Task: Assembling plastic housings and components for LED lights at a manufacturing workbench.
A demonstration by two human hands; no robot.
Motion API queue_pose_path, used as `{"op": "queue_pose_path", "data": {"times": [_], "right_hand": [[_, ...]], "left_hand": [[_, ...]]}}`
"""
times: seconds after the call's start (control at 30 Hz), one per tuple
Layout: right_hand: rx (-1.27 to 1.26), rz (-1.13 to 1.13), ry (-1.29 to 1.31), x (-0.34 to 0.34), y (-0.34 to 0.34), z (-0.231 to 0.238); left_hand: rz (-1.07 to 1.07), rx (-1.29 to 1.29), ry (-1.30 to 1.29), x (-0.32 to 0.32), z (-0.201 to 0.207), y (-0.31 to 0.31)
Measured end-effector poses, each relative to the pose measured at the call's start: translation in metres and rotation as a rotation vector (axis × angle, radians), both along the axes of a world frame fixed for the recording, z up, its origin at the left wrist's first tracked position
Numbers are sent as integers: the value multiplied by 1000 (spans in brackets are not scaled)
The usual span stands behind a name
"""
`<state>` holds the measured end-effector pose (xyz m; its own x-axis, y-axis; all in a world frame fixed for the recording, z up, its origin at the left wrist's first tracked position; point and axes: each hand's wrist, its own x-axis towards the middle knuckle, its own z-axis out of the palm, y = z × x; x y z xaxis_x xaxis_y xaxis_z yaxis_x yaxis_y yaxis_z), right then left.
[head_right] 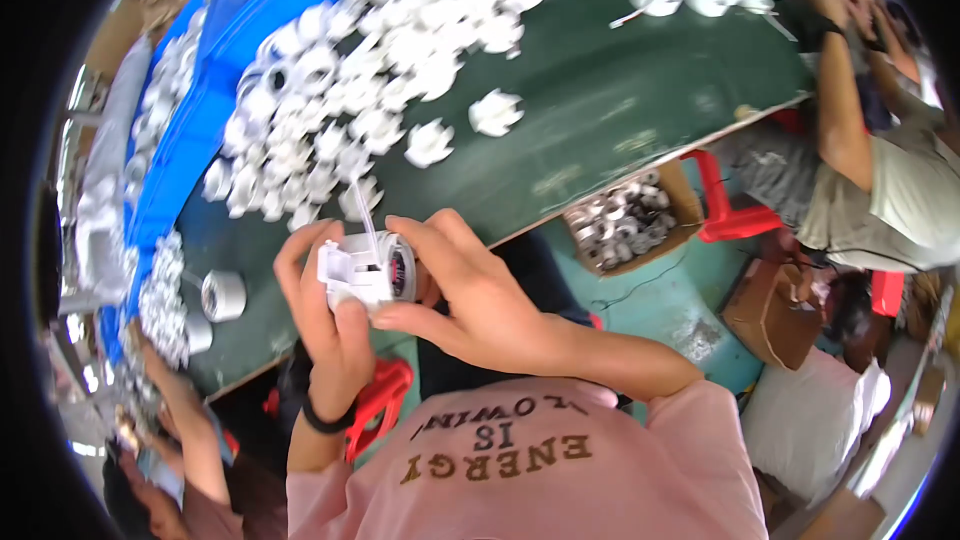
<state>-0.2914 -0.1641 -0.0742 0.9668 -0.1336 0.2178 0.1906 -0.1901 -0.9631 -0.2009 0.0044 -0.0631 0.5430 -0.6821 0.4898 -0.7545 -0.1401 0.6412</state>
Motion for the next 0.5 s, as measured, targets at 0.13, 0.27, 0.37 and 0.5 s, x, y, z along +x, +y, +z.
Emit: {"op": "queue_pose_path", "data": {"times": [0.13,0.27,0.37,0.5], "right_hand": [[-245,12,-39,7,-8,11],[-481,99,-170,19,-54,26],[-1036,-377,-288,54,-153,22],[-1500,-505,94,79,-290,-7]], "left_hand": [[24,-183,834,-12,12,-13],[182,-115,985,7,5,4],[512,-295,916,28,5,60],[665,-127,851,59,6,117]]}}
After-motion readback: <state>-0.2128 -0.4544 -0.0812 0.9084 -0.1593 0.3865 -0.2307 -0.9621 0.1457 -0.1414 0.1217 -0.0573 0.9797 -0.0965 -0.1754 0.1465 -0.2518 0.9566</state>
